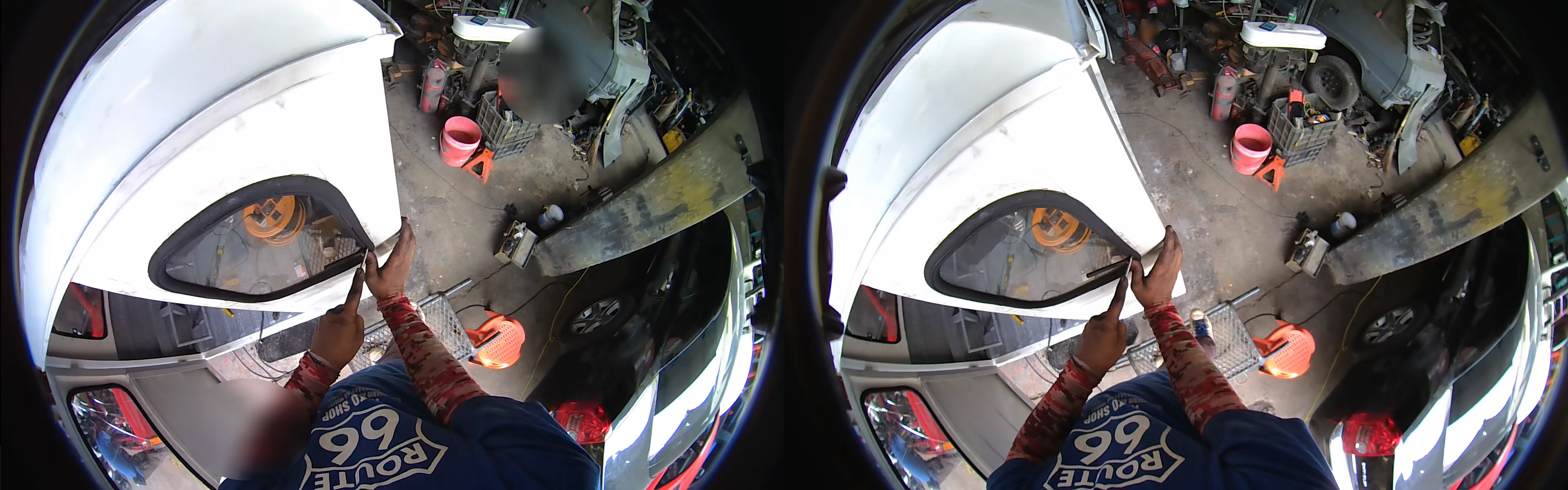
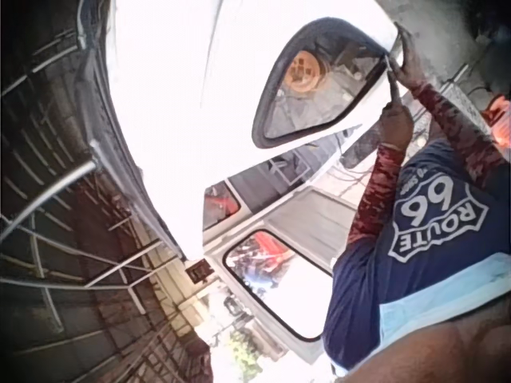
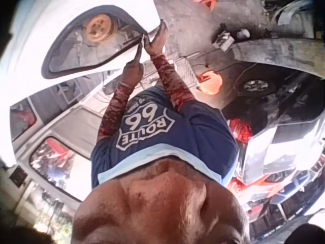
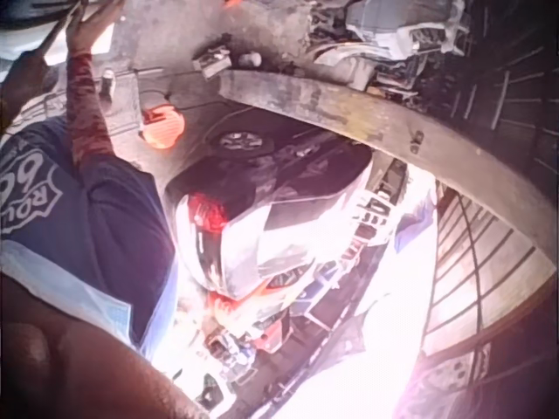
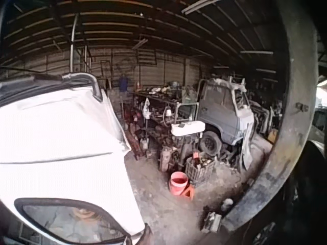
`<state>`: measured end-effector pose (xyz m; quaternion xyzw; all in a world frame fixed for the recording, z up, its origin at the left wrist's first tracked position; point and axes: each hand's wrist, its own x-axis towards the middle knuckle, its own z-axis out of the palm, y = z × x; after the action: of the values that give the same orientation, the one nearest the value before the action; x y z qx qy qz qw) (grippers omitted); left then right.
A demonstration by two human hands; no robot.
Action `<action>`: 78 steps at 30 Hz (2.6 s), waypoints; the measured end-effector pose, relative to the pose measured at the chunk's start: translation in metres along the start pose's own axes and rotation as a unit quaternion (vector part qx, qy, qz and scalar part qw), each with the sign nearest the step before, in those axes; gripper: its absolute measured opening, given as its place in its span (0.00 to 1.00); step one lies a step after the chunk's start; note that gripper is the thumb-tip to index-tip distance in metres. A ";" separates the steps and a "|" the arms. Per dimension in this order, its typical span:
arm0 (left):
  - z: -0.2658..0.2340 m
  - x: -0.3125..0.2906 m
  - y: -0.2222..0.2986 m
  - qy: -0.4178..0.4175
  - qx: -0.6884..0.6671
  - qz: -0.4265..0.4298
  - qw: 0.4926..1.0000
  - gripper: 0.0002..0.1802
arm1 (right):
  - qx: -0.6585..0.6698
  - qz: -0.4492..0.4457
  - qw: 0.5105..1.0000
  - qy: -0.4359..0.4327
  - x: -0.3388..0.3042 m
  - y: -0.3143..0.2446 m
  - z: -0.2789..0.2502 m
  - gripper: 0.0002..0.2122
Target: The person uses a flathead screwdriver to press a black rubber seal into the frame of a white car door window. They work along the edges of the window, ensuring the seal is properly seated.
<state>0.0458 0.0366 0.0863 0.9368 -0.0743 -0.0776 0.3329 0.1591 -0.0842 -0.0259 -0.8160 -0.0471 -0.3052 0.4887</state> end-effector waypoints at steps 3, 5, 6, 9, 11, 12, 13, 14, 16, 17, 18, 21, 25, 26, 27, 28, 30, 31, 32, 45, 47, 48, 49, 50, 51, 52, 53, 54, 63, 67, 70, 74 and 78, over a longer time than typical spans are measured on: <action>-0.011 0.006 0.004 -0.037 0.022 0.011 0.999 0.52 | -0.012 -0.003 1.000 0.014 -0.001 -0.003 0.005 0.43; -0.031 0.015 0.004 -0.089 0.022 0.012 0.996 0.52 | -0.026 -0.005 0.999 0.026 0.000 -0.005 0.009 0.42; -0.041 0.019 0.003 -0.132 0.017 -0.024 0.991 0.51 | -0.034 -0.006 0.999 0.030 -0.001 -0.006 0.010 0.42; -0.070 0.027 -0.005 -0.251 -0.296 -0.169 0.906 0.48 | -0.036 -0.010 0.999 0.037 -0.003 -0.007 0.014 0.42; -0.063 0.023 -0.005 -0.195 -0.128 -0.081 0.969 0.47 | -0.039 -0.015 0.998 0.037 -0.003 -0.006 0.014 0.42; -0.053 0.019 -0.002 -0.153 -0.036 -0.041 0.987 0.46 | -0.042 -0.014 0.998 0.035 -0.003 -0.005 0.014 0.42; -0.043 0.016 -0.001 -0.123 0.051 -0.009 0.991 0.46 | -0.046 -0.011 0.998 0.031 -0.003 -0.005 0.013 0.42; -0.031 0.012 0.001 -0.096 0.092 -0.008 0.991 0.47 | -0.046 -0.012 0.998 0.028 -0.003 -0.005 0.013 0.42; -0.012 0.008 0.005 -0.051 0.171 -0.015 0.984 0.51 | -0.043 -0.012 0.999 0.022 -0.003 -0.005 0.011 0.42; -0.008 0.008 0.006 -0.057 0.123 -0.019 0.991 0.51 | -0.041 -0.014 0.999 0.019 -0.003 -0.006 0.010 0.43; -0.010 0.010 0.006 -0.075 0.062 -0.015 0.995 0.49 | -0.037 -0.014 0.999 0.019 -0.004 -0.007 0.009 0.43; -0.038 0.020 0.000 -0.139 -0.088 -0.036 0.986 0.43 | -0.044 -0.005 0.999 0.014 -0.002 -0.008 0.008 0.44; -0.060 0.024 -0.003 -0.215 -0.155 -0.075 0.961 0.42 | -0.055 -0.029 0.998 0.023 -0.002 -0.007 0.009 0.44; -0.057 0.024 -0.003 -0.208 -0.013 -0.071 0.976 0.43 | -0.054 -0.039 0.997 0.025 -0.001 -0.006 0.009 0.44; -0.046 0.019 0.001 -0.168 0.071 -0.035 0.983 0.43 | -0.040 -0.042 0.998 0.028 -0.001 -0.005 0.009 0.44; -0.035 0.015 0.003 -0.126 0.165 0.002 0.978 0.44 | -0.051 -0.045 0.997 0.020 -0.002 -0.003 0.007 0.44; -0.013 0.012 0.006 -0.103 0.168 -0.014 0.980 0.50 | -0.055 -0.056 0.997 0.019 -0.002 0.000 0.005 0.44; -0.008 0.011 0.006 -0.084 0.111 -0.011 0.990 0.49 | -0.051 -0.059 0.997 0.019 -0.002 0.002 0.004 0.45; -0.008 0.011 0.003 -0.065 0.054 0.001 0.996 0.47 | -0.051 -0.053 0.997 0.014 -0.002 0.003 0.003 0.45; -0.007 0.005 -0.004 -0.012 0.131 0.023 0.991 0.48 | -0.069 -0.059 0.996 0.000 0.000 0.007 -0.001 0.44; -0.007 0.004 -0.002 -0.013 0.145 0.021 0.989 0.47 | -0.054 -0.054 0.997 -0.003 0.001 0.006 -0.002 0.44; -0.009 0.003 0.000 -0.015 0.135 0.016 0.991 0.44 | -0.047 -0.051 0.998 -0.005 0.001 0.005 -0.002 0.44; -0.012 0.001 0.003 -0.005 0.127 0.012 0.992 0.42 | -0.037 -0.052 0.998 -0.002 0.001 0.004 -0.003 0.44; -0.015 -0.001 0.008 -0.014 0.111 0.001 0.994 0.39 | -0.034 -0.048 0.998 -0.002 0.002 0.003 -0.005 0.44; -0.020 -0.004 0.010 -0.045 0.079 -0.015 0.996 0.35 | -0.030 -0.043 0.999 -0.005 0.002 0.001 -0.006 0.45; -0.025 -0.008 0.013 -0.043 0.033 -0.016 0.998 0.34 | -0.026 -0.040 0.999 -0.008 0.003 0.000 -0.007 0.45; -0.029 -0.013 0.015 -0.023 -0.018 0.001 1.000 0.33 | -0.010 -0.023 1.000 -0.006 0.004 -0.002 -0.008 0.46; -0.032 -0.018 0.016 0.001 -0.061 0.016 0.998 0.32 | 0.002 -0.017 1.000 -0.007 0.004 -0.004 -0.009 0.47; -0.016 -0.013 0.007 -0.049 -0.371 -0.125 0.919 0.32 | 0.049 0.001 0.999 -0.017 0.005 -0.006 -0.014 0.48; -0.017 -0.011 0.006 -0.055 -0.465 -0.141 0.872 0.32 | 0.018 -0.004 1.000 -0.022 0.003 -0.005 -0.011 0.46; -0.017 -0.011 0.002 -0.065 -0.481 -0.142 0.862 0.32 | 0.031 0.008 0.999 -0.034 0.002 -0.007 -0.010 0.44; -0.004 -0.012 -0.004 -0.072 -0.488 -0.151 0.856 0.31 | 0.046 0.021 0.997 -0.054 0.001 -0.009 -0.012 0.43; 0.013 -0.009 -0.008 -0.030 -0.467 -0.118 0.876 0.30 | 0.055 0.031 0.996 -0.061 0.001 -0.012 -0.012 0.44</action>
<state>0.0357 0.0367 0.0723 0.6717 0.0717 -0.1703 0.7174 0.1498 -0.0886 -0.0122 -0.8058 -0.0687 -0.2362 0.5386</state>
